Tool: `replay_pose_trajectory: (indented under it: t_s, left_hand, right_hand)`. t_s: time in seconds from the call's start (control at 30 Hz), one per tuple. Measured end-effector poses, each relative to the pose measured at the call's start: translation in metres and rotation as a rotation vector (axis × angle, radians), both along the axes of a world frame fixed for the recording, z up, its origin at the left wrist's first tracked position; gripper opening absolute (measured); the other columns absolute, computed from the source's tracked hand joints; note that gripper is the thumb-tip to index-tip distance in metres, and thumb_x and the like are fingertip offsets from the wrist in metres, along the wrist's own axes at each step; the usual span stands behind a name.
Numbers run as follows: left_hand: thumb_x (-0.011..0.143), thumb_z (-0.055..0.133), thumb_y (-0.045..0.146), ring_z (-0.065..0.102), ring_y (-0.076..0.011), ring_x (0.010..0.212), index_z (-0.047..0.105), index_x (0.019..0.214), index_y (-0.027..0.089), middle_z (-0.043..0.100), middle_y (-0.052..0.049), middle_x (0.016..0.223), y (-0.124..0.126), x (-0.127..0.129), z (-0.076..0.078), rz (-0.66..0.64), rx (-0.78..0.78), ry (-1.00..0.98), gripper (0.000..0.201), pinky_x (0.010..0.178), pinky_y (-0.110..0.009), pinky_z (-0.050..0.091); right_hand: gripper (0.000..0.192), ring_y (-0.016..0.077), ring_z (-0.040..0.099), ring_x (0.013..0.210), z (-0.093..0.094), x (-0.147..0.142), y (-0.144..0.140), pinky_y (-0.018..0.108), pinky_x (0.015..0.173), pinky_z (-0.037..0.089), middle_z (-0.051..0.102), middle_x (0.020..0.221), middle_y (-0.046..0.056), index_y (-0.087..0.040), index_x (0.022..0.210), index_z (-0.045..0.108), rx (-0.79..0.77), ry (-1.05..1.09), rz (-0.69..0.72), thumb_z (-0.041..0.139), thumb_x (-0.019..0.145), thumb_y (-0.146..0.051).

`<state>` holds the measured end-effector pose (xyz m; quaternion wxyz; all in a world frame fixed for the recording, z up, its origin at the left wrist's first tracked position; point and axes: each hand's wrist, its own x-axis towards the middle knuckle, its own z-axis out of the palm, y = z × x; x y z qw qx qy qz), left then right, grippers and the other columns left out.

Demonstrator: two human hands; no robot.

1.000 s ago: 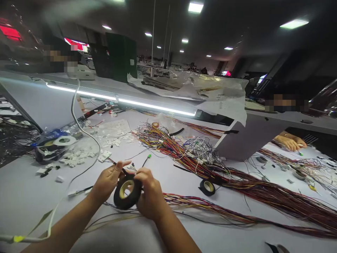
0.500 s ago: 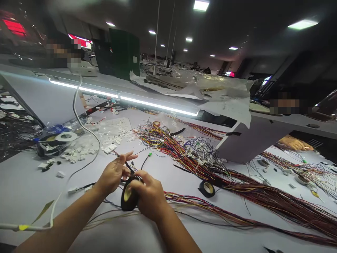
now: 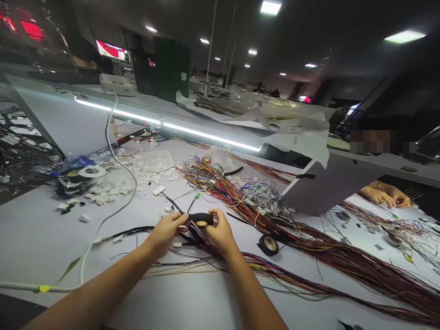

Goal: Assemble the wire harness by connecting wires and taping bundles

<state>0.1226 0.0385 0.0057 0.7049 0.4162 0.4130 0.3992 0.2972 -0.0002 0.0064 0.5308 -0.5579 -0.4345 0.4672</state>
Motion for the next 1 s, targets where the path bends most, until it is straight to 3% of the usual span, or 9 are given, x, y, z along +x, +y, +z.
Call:
replay_pose_trajectory:
  t_s: [0.1,0.23,0.4,0.53,0.63,0.7,0.87,0.93,1.0]
  left_hand:
    - [0.07,0.072,0.047,0.058,-0.0159,0.071,0.066,0.074,0.014,0.065,-0.002,0.071,0.005,-0.003,0.002,-0.035,0.054,0.039,0.034,0.071,-0.028,0.045]
    - [0.071,0.071,0.05,0.056,-0.0145,0.066,0.063,0.069,0.015,0.062,0.0,0.066,0.009,-0.002,0.006,-0.094,0.114,0.079,0.036,0.069,-0.027,0.043]
    - [0.067,0.073,0.05,0.049,-0.0128,0.056,0.06,0.06,0.016,0.057,0.002,0.057,0.012,-0.006,0.007,-0.077,0.162,0.205,0.037,0.056,-0.025,0.036]
    - [0.072,0.062,0.057,0.053,-0.0144,0.057,0.061,0.065,0.016,0.061,-0.002,0.063,0.017,-0.009,0.002,-0.085,0.144,0.244,0.042,0.055,-0.026,0.04]
    - [0.074,0.055,0.065,0.052,-0.0144,0.054,0.06,0.064,0.017,0.06,-0.002,0.061,0.025,-0.009,-0.004,-0.101,0.147,0.301,0.049,0.053,-0.026,0.039]
    - [0.075,0.052,0.067,0.051,-0.0146,0.051,0.06,0.059,0.018,0.057,-0.002,0.056,0.027,-0.012,-0.005,-0.136,0.185,0.371,0.052,0.052,-0.026,0.038]
    - [0.068,0.067,0.061,0.057,-0.0215,0.067,0.064,0.051,0.022,0.06,-0.004,0.057,0.003,-0.032,0.006,-0.325,0.409,0.517,0.043,0.07,-0.031,0.041]
    - [0.061,0.076,0.055,0.059,-0.0294,0.093,0.074,0.077,0.024,0.07,-0.008,0.09,-0.016,-0.043,0.007,-0.438,0.635,0.638,0.034,0.088,-0.037,0.04]
    - [0.062,0.078,0.046,0.048,-0.0369,0.118,0.071,0.101,0.026,0.061,-0.012,0.123,-0.032,-0.052,0.003,-0.493,0.85,0.849,0.044,0.101,-0.047,0.031]
  right_hand:
    - [0.037,0.0221,0.054,0.107,0.014,0.013,0.007,0.036,0.097,0.04,0.061,0.109,0.005,-0.021,0.1,0.064,0.126,-0.332,0.19,0.07,0.064,-0.022]
    - [0.033,0.0177,0.058,0.087,0.029,0.014,0.026,0.032,0.085,0.044,0.062,0.093,0.004,-0.019,0.116,0.061,0.16,-0.75,0.454,0.053,0.088,-0.033]
    - [0.017,0.0141,0.056,0.074,0.035,-0.002,0.048,0.024,0.069,0.043,0.058,0.084,0.003,-0.021,0.087,0.072,0.172,-1.037,0.51,0.058,0.086,-0.03]
    - [0.019,0.0152,0.052,0.069,0.059,-0.044,0.009,0.028,0.067,0.04,0.059,0.084,0.006,-0.017,0.074,0.066,0.261,-1.129,0.435,0.052,0.086,-0.019]
    - [0.021,0.0152,0.05,0.068,0.086,-0.079,-0.045,0.029,0.069,0.039,0.059,0.08,0.003,-0.021,0.075,0.062,0.726,-1.106,0.68,0.046,0.088,-0.018]
    - [0.024,0.0128,0.048,0.065,0.097,-0.082,-0.065,0.027,0.071,0.041,0.058,0.074,-0.002,-0.023,0.078,0.062,0.846,-1.003,0.766,0.044,0.094,-0.024]
    - [0.034,0.0181,0.054,0.08,0.062,-0.001,-0.038,0.034,0.079,0.04,0.062,0.089,0.004,-0.028,0.123,0.059,0.58,-1.411,0.471,0.046,0.094,-0.015]
    - [0.048,0.0205,0.056,0.09,0.039,0.035,-0.026,0.038,0.086,0.039,0.064,0.099,0.007,-0.029,0.133,0.052,0.433,-1.523,0.365,0.05,0.09,-0.008]
    - [0.046,0.0245,0.054,0.105,0.025,0.05,-0.029,0.043,0.094,0.037,0.062,0.112,0.011,-0.025,0.131,0.053,0.409,-1.491,0.279,0.053,0.088,-0.009]
